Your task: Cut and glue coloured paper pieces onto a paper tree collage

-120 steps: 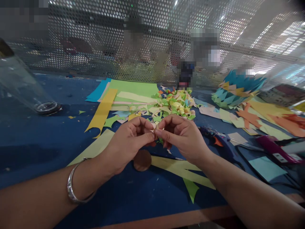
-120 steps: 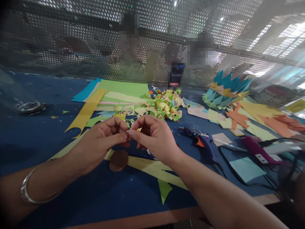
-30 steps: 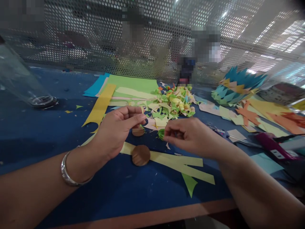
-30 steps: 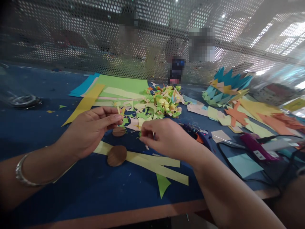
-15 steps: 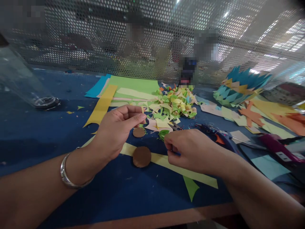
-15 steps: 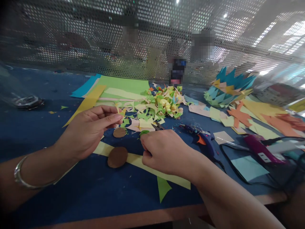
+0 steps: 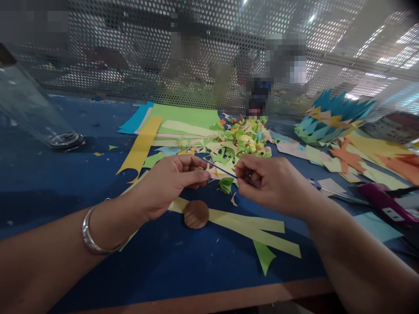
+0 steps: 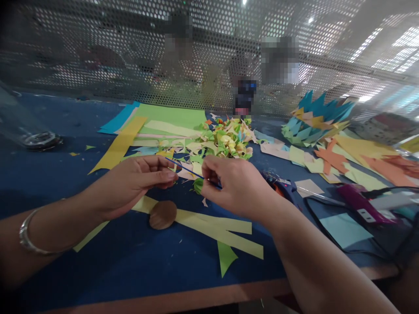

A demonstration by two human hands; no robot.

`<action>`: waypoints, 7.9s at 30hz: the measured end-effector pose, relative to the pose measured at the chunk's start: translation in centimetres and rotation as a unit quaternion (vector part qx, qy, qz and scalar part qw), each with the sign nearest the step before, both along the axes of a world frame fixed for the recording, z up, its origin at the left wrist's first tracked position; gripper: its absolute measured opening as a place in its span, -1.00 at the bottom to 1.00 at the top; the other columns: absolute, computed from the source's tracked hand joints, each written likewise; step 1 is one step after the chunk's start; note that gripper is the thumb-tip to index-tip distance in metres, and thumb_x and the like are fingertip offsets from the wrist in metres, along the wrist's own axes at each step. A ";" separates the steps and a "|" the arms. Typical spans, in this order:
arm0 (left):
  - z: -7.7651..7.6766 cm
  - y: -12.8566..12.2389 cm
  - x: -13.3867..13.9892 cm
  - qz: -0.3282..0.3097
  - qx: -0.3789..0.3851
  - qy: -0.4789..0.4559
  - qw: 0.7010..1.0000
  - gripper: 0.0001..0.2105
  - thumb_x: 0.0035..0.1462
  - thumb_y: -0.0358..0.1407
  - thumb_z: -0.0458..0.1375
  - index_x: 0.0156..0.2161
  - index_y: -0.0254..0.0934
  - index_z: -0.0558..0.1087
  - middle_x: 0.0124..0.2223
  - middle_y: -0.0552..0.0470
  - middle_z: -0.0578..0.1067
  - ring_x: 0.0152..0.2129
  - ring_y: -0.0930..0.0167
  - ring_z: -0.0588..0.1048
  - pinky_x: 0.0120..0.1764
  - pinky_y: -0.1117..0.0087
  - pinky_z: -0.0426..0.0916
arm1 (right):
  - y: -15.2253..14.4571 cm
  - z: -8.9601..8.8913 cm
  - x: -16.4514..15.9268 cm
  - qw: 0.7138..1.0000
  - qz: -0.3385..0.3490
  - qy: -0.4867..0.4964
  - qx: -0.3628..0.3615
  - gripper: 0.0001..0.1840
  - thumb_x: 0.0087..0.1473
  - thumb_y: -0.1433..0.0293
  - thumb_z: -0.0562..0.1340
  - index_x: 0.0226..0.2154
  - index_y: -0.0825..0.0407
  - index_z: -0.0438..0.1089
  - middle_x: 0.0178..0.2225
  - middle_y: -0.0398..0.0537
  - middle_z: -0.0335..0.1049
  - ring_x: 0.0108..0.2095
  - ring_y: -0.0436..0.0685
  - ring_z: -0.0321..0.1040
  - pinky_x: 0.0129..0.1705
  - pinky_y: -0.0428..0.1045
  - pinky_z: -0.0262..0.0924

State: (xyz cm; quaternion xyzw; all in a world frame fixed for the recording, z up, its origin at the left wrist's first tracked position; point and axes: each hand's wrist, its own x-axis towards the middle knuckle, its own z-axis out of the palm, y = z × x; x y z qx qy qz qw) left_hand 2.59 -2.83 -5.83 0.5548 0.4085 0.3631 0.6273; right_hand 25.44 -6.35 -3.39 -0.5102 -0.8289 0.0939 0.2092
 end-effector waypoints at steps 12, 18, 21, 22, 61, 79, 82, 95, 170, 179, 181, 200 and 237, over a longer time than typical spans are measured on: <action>0.3 -0.3 0.1 -0.002 -0.021 0.019 1.000 -0.95 0.03 -0.35 0.33 -0.34 -0.25 0.58 -0.40 0.07 0.52 -0.47 0.48 0.46 -0.36 0.45 0.33 | 0.1 0.1 0.2 1.000 0.015 -0.019 -0.013 -0.92 0.00 0.47 0.21 -0.41 0.00 0.27 -0.55 -0.25 0.24 -0.56 -0.05 0.10 -0.47 -0.08 -0.06; 0.5 -0.2 0.2 0.007 -0.040 0.006 0.999 -0.81 0.08 -0.17 0.32 -0.42 -0.26 0.59 -0.46 -0.01 0.56 -0.49 0.39 0.52 -0.35 0.38 0.41 | 0.1 0.1 0.2 0.999 0.038 -0.020 -0.019 -0.93 0.02 0.49 0.19 -0.41 0.00 0.27 -0.56 -0.26 0.17 -0.57 -0.06 0.04 -0.47 -0.07 -0.08; 0.4 -0.2 0.4 0.031 -0.038 0.012 0.999 -0.66 0.13 -0.02 0.25 -0.46 -0.27 0.60 -0.48 -0.08 0.59 -0.53 0.35 0.55 -0.39 0.36 0.42 | -0.1 0.0 0.2 0.998 0.055 -0.016 -0.024 -0.92 0.04 0.49 0.18 -0.42 -0.01 0.27 -0.56 -0.26 0.16 -0.57 -0.05 0.03 -0.48 -0.07 -0.09; 0.3 -0.2 0.4 0.040 -0.036 0.018 0.998 -0.65 0.13 -0.01 0.25 -0.46 -0.26 0.60 -0.49 -0.09 0.60 -0.54 0.35 0.55 -0.41 0.37 0.42 | -0.2 0.0 0.2 0.998 0.061 -0.014 -0.025 -0.92 0.04 0.49 0.18 -0.42 -0.01 0.26 -0.56 -0.25 0.16 -0.57 -0.05 0.03 -0.48 -0.06 -0.09; 2.2 1.5 -1.9 -0.158 0.198 0.203 0.946 -0.84 0.19 -0.19 0.25 -0.33 -0.20 0.63 -0.34 0.05 0.65 -0.37 0.41 0.61 -0.27 0.48 0.50 | -0.1 0.3 0.7 0.994 0.111 -0.007 -0.005 -0.91 0.09 0.49 0.22 -0.34 0.07 0.46 -0.46 -0.19 0.36 -0.49 -0.06 0.19 -0.43 -0.09 0.02; 1.3 1.9 -2.0 -0.150 0.078 0.103 0.980 -0.90 0.11 -0.24 0.35 -0.31 -0.22 0.60 -0.33 0.04 0.65 -0.37 0.45 0.59 -0.28 0.52 0.46 | -0.1 0.5 0.6 0.990 0.139 0.025 -0.027 -0.82 0.27 0.39 0.21 -0.38 0.08 0.41 -0.46 -0.20 0.35 -0.48 -0.08 0.21 -0.42 -0.12 0.04; 1.3 1.5 -1.9 -0.148 0.040 0.081 0.985 -0.92 0.12 -0.28 0.34 -0.33 -0.24 0.57 -0.39 0.07 0.63 -0.41 0.49 0.57 -0.30 0.53 0.43 | -0.1 0.4 0.6 0.989 0.147 0.026 -0.012 -0.80 0.27 0.41 0.21 -0.41 0.08 0.37 -0.48 -0.21 0.30 -0.48 -0.08 0.18 -0.41 -0.11 0.03; 1.8 0.6 -1.2 -0.122 -0.053 0.066 0.989 -0.79 0.17 -0.20 0.26 -0.44 -0.25 0.53 -0.47 0.04 0.56 -0.48 0.43 0.53 -0.33 0.43 0.44 | -0.6 0.4 0.1 0.984 0.177 0.025 -0.024 -0.75 0.27 0.46 0.16 -0.47 0.03 0.20 -0.48 -0.20 0.20 -0.47 -0.04 0.09 -0.40 -0.08 -0.03; 1.4 1.8 -2.0 -0.049 0.036 0.061 0.996 -0.84 0.05 -0.32 0.39 -0.25 -0.28 0.56 -0.36 0.03 0.60 -0.39 0.41 0.59 -0.25 0.38 0.49 | 0.4 -0.2 0.8 0.990 0.125 -0.057 -0.013 -0.65 0.33 0.32 0.11 -0.50 0.04 0.20 -0.51 -0.17 0.22 -0.48 -0.02 0.12 -0.41 -0.04 -0.07; 1.1 2.5 -1.9 0.017 0.091 0.089 0.992 -0.60 0.02 -0.43 0.37 -0.01 -0.27 0.43 -0.36 0.04 0.60 -0.31 0.39 0.59 -0.19 0.37 0.43 | 0.1 -0.5 0.6 0.979 0.102 -0.151 -0.096 -0.69 0.28 0.26 0.19 -0.47 0.04 0.35 -0.51 -0.15 0.35 -0.51 -0.02 0.17 -0.45 -0.02 -0.13; 1.1 2.1 -1.6 0.003 0.082 0.088 0.993 -0.56 0.03 -0.44 0.36 0.02 -0.25 0.40 -0.34 0.05 0.60 -0.31 0.40 0.59 -0.19 0.37 0.43 | 0.1 -0.6 0.4 0.981 0.093 -0.145 -0.089 -0.71 0.26 0.25 0.22 -0.45 0.04 0.38 -0.50 -0.14 0.37 -0.51 -0.01 0.18 -0.45 -0.02 -0.12; 1.1 -1.3 0.3 -0.111 0.022 0.098 0.989 -0.36 0.02 -0.43 0.29 0.23 -0.17 0.28 -0.37 0.13 0.60 -0.41 0.41 0.55 -0.33 0.43 0.31 | -0.1 -1.5 -1.5 0.982 0.156 0.105 0.036 -0.86 0.21 0.50 0.25 -0.16 0.10 0.48 -0.29 -0.11 0.41 -0.37 -0.03 0.29 -0.30 -0.08 0.16; 0.4 -1.6 0.4 -0.070 -0.023 0.042 0.996 -0.85 -0.02 -0.41 0.34 -0.38 -0.24 0.44 -0.40 0.10 0.54 -0.41 0.43 0.52 -0.34 0.43 0.34 | -0.1 -1.7 -2.1 0.976 0.139 0.158 0.050 -0.90 0.13 0.54 0.22 -0.30 0.07 0.44 -0.40 -0.14 0.38 -0.45 -0.05 0.23 -0.39 -0.11 0.15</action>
